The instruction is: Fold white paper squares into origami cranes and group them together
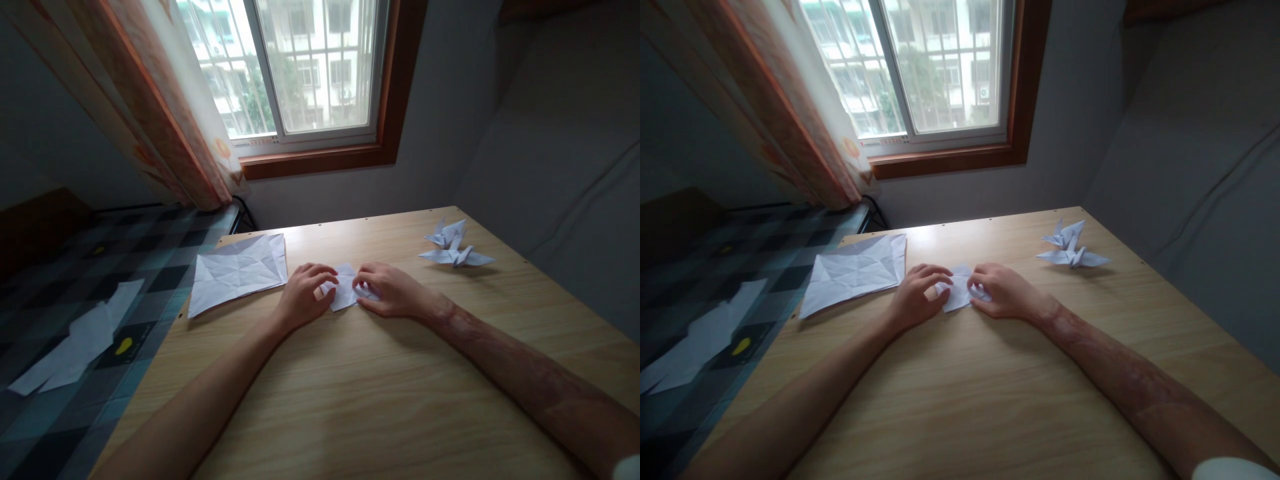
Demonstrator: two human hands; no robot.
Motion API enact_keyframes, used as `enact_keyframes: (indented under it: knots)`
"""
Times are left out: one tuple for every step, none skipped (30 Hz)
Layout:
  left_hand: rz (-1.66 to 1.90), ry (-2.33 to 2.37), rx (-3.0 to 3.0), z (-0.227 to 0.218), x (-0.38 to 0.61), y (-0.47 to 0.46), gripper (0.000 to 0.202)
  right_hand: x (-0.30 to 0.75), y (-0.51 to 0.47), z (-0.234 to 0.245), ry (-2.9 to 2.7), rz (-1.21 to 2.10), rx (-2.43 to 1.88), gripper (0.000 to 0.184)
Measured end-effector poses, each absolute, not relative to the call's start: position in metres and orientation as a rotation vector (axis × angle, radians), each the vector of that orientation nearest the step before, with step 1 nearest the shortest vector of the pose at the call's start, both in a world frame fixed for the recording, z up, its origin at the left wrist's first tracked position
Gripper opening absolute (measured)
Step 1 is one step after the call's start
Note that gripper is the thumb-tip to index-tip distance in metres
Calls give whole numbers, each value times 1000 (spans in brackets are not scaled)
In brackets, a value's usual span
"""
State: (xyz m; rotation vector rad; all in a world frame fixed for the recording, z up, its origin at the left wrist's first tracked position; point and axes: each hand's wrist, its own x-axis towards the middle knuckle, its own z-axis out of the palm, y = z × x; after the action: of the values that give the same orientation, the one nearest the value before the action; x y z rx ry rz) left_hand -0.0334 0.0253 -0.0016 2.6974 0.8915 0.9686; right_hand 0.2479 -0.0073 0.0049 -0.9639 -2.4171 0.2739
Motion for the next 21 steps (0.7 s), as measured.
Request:
enact_keyframes:
  knots:
    - [891,848,2750,-1,-33,24,9,248,-7,5,-2429,244,-964,21]
    - [826,811,2783,0,-32,22,9,248,-7,5,-2433,216,-964,22]
    - [781,784,2799,1,-32,20,12,249,-7,6,-2434,196,-958,24]
    - [755,766,2803,2,-31,19,17,249,-7,6,-2436,184,-947,26]
    - [743,751,2801,4,-31,18,22,250,-7,6,-2440,181,-934,29]
    - [743,738,2798,5,-31,17,27,251,-6,6,-2447,183,-921,31]
    - [748,720,2796,6,-31,17,28,252,-5,6,-2455,184,-912,32]
    - [757,700,2798,6,-32,17,26,253,-5,6,-2468,181,-907,33]
    - [767,682,2803,6,-32,18,20,254,-4,6,-2482,171,-906,33]
    - [777,670,2809,6,-32,18,14,255,-3,6,-2491,155,-908,32]
    - [788,670,2813,5,-32,19,12,256,-3,6,-2496,138,-909,31]
    - [796,675,2815,5,-33,20,14,257,-3,6,-2502,122,-908,30]
    - [804,689,2812,4,-33,20,17,257,-3,6,-2505,109,-906,30]
    - [815,709,2805,3,-33,21,18,257,-3,6,-2508,97,-902,29]
    - [829,734,2794,2,-34,22,18,257,-3,6,-2512,85,-897,30]
    - [845,761,2782,1,-34,22,17,257,-3,6,-2517,72,-892,30]
    - [859,789,2769,0,-35,23,17,257,-3,7,-2523,60,-886,31]
    - [865,813,2758,0,-36,23,18,256,-3,7,-2528,48,-880,32]
    - [863,830,2749,0,-37,24,21,256,-4,7,-2533,37,-874,32]
    - [855,837,2742,0,-38,23,23,255,-4,8,-2537,27,-867,32]
    - [846,836,2735,1,-38,23,26,255,-4,7,-2539,17,-861,32]
